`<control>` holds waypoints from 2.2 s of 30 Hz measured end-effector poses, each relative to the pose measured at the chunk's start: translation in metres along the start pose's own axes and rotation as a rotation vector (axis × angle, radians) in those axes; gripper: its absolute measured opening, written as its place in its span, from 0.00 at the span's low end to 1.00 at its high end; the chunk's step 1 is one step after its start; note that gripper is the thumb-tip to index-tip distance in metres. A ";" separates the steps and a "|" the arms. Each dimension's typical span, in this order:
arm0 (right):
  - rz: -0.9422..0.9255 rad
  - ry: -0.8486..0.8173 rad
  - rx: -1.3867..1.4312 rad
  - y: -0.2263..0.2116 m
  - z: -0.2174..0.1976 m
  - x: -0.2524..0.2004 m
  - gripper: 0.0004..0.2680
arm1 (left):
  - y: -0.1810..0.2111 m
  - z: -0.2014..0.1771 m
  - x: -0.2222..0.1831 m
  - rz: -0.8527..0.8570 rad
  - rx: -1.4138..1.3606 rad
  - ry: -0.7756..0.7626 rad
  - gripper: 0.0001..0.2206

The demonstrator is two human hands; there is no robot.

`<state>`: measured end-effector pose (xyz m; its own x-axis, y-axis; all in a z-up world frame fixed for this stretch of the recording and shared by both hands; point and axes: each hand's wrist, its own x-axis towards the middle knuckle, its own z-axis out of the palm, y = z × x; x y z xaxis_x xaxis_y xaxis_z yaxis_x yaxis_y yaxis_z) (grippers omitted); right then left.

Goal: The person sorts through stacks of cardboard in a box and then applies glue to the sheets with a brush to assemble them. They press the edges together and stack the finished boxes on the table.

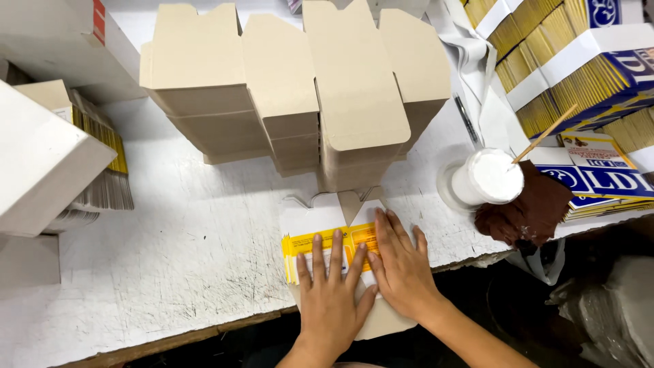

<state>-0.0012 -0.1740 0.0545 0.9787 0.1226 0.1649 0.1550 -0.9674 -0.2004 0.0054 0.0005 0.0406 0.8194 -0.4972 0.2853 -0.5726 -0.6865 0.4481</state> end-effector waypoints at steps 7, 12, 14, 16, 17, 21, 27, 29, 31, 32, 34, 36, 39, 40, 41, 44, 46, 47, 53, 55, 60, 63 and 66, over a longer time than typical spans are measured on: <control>-0.169 0.396 0.227 0.006 -0.107 0.072 0.27 | -0.001 0.007 -0.002 0.011 0.065 0.060 0.33; -0.328 0.195 0.155 0.002 -0.175 0.169 0.39 | 0.000 0.009 -0.003 0.000 0.098 0.056 0.33; -0.258 0.048 0.234 0.018 -0.173 0.185 0.38 | 0.001 0.007 -0.002 -0.005 0.091 0.043 0.33; -0.192 -0.108 0.312 0.023 -0.174 0.194 0.38 | 0.001 0.007 -0.002 -0.019 0.082 0.029 0.34; -0.211 -0.113 0.310 0.020 -0.176 0.195 0.37 | 0.001 0.006 -0.002 -0.019 0.086 0.023 0.34; -0.394 -0.027 0.257 0.023 -0.171 0.192 0.38 | 0.001 0.005 -0.001 -0.006 0.100 0.010 0.33; -0.549 0.335 0.131 0.012 -0.170 0.151 0.24 | 0.003 0.006 0.001 -0.021 0.131 0.036 0.33; -0.558 0.369 0.120 -0.004 -0.190 0.101 0.23 | 0.006 -0.004 0.007 -0.038 0.116 0.030 0.33; -0.577 0.387 0.124 -0.012 -0.195 0.050 0.22 | 0.008 -0.011 0.006 -0.076 0.102 0.018 0.33; -0.605 0.251 0.206 -0.010 -0.192 0.024 0.20 | 0.007 -0.015 0.005 -0.185 0.051 -0.257 0.33; -0.626 0.114 0.284 -0.005 -0.177 -0.009 0.19 | -0.002 0.000 -0.005 -0.287 -0.007 -0.533 0.33; -0.211 -0.986 0.240 0.002 -0.154 -0.023 0.26 | -0.020 0.035 -0.026 -0.027 -0.147 -0.097 0.31; -0.170 -0.443 0.369 0.008 -0.080 -0.035 0.29 | -0.010 0.001 -0.010 0.056 -0.186 0.031 0.35; -0.172 -0.444 0.370 0.009 -0.061 -0.033 0.29 | -0.011 0.005 -0.012 0.055 -0.184 0.032 0.35; -0.173 -0.282 0.292 0.009 -0.042 -0.032 0.27 | -0.011 0.009 -0.013 0.052 -0.154 0.071 0.34; -0.134 -0.101 0.200 0.006 -0.018 -0.022 0.26 | -0.023 0.029 -0.026 0.078 -0.048 0.045 0.29; -0.096 -0.083 0.193 0.003 -0.012 -0.019 0.26 | -0.028 0.012 -0.029 0.105 0.031 -0.026 0.25; -0.103 -0.058 0.161 0.003 -0.010 -0.019 0.25 | -0.028 -0.013 -0.023 -0.016 -0.239 -0.137 0.20; -0.118 -0.012 0.140 0.000 -0.010 -0.016 0.26 | -0.040 -0.057 -0.010 -0.491 -0.592 -0.509 0.29; -0.102 -0.015 0.149 -0.001 -0.012 -0.012 0.26 | -0.046 -0.041 -0.008 -0.577 -0.553 -0.368 0.18; 0.067 -0.118 0.522 0.015 -0.024 -0.001 0.26 | -0.044 -0.043 0.017 -0.080 -0.052 -0.099 0.50; -0.105 -0.144 0.524 0.032 -0.025 0.011 0.18 | -0.048 -0.041 0.010 -0.035 -0.044 -0.070 0.46; -0.131 -0.170 0.465 0.029 -0.021 0.026 0.17 | -0.059 -0.022 0.004 -0.010 0.048 -0.047 0.40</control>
<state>0.0263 -0.2032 0.0735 0.9490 0.3082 0.0661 0.2840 -0.7450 -0.6036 0.0433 0.0505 0.0342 0.8233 -0.5140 0.2408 -0.5664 -0.7152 0.4095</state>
